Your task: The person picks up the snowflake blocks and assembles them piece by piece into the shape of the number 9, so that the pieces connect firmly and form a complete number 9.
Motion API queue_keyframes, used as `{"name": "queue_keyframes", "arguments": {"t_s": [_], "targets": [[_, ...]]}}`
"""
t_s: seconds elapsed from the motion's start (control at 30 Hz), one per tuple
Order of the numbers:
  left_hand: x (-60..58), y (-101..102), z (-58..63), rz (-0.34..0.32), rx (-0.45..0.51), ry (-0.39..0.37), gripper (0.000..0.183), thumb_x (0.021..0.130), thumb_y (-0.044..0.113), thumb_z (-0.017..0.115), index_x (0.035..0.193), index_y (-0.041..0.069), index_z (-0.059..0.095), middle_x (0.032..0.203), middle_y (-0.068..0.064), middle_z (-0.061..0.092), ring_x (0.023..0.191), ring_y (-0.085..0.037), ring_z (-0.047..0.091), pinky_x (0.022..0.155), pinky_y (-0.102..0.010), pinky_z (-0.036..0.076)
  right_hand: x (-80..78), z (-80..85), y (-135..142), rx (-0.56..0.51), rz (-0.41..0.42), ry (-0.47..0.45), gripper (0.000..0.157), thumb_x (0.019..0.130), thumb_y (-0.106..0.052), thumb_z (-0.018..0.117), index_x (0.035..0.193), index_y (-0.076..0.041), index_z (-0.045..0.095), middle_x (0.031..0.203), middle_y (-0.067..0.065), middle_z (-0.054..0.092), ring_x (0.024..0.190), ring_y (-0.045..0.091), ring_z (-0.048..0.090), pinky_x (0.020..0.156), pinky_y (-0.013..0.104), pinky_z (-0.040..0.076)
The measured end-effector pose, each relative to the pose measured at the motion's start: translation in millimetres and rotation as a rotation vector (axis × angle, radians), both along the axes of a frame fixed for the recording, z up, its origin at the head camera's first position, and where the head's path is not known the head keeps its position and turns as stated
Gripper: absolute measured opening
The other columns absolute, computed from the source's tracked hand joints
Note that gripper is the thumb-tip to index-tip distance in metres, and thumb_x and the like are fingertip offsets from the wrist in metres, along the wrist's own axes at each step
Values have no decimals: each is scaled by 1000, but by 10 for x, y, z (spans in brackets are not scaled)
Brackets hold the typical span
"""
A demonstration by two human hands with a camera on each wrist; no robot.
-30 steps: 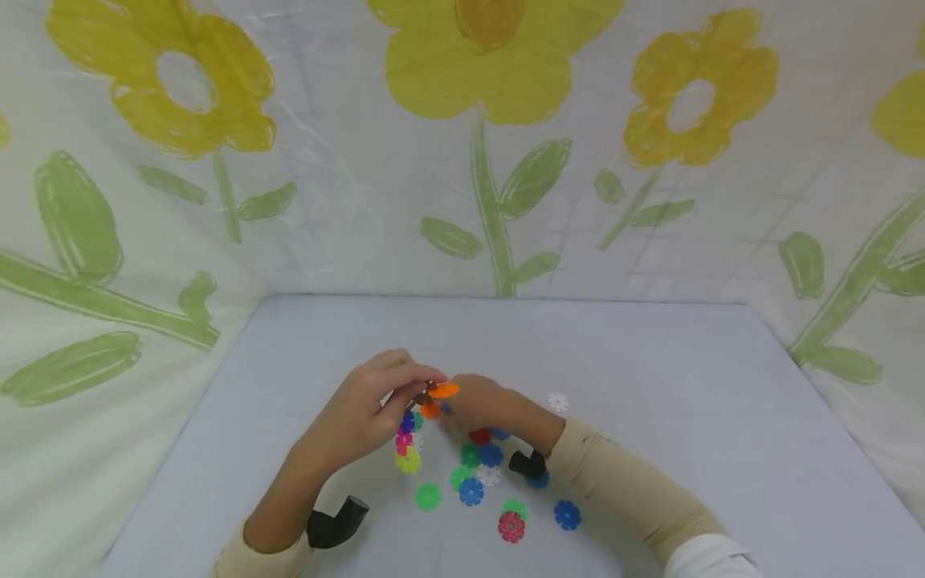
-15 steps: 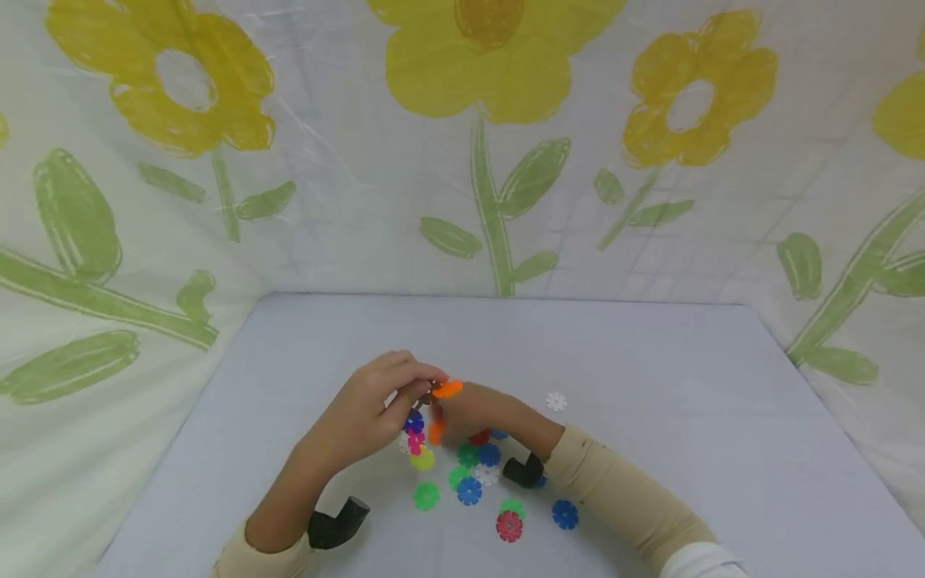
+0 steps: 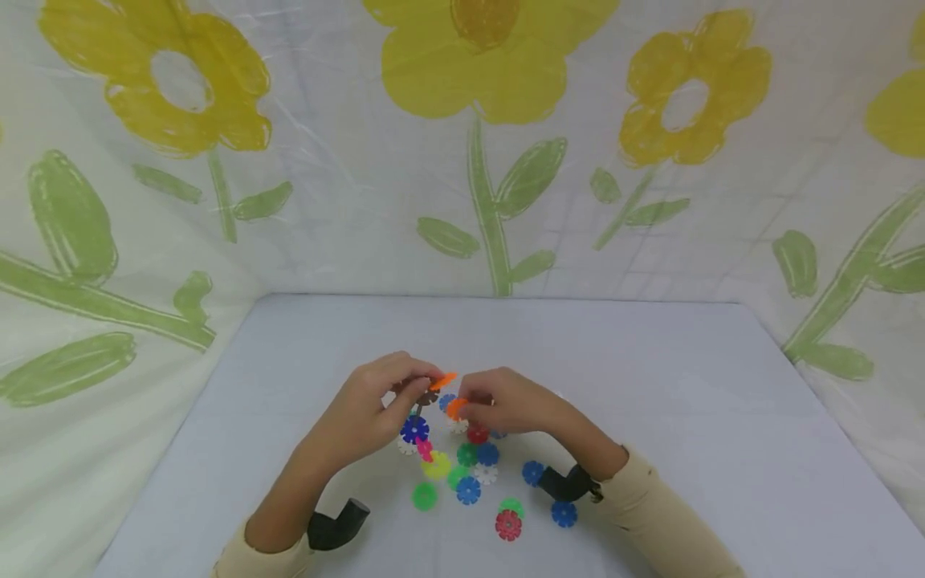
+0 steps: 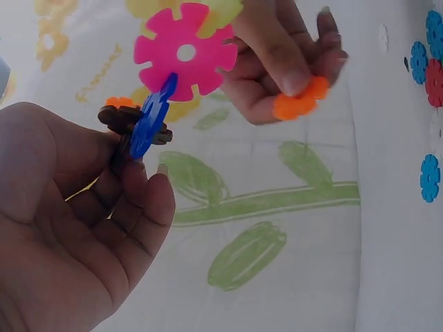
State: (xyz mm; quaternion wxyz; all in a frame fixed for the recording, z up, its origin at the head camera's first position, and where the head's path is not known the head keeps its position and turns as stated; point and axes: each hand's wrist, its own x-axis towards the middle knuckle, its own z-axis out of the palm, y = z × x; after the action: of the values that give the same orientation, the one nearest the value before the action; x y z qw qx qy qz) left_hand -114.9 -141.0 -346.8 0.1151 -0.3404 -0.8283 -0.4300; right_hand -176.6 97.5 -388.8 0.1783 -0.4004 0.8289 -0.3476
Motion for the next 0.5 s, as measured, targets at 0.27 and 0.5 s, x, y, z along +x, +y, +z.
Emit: {"name": "queue_keyframes", "arguments": {"t_s": [0.27,0.5], "targets": [[16,76,-40,-64,9,-73,26,96,-8,60,111,10,70,93,7,63,77,-8,62,70,-26,57,303,249,360,-459,-43,-18,23,100,-1,59,122,-7,58,70,2,60,55,15,53,49,31,52],[71,150,-42,-112,6,-79,26,95,-8,62,111,11,71,91,8,62,77,-7,61,69,-25,57,445,340,379,-566,-11,16,32,97,8,58,125,-5,60,70,3,59,54,15,53,47,29,50]]}}
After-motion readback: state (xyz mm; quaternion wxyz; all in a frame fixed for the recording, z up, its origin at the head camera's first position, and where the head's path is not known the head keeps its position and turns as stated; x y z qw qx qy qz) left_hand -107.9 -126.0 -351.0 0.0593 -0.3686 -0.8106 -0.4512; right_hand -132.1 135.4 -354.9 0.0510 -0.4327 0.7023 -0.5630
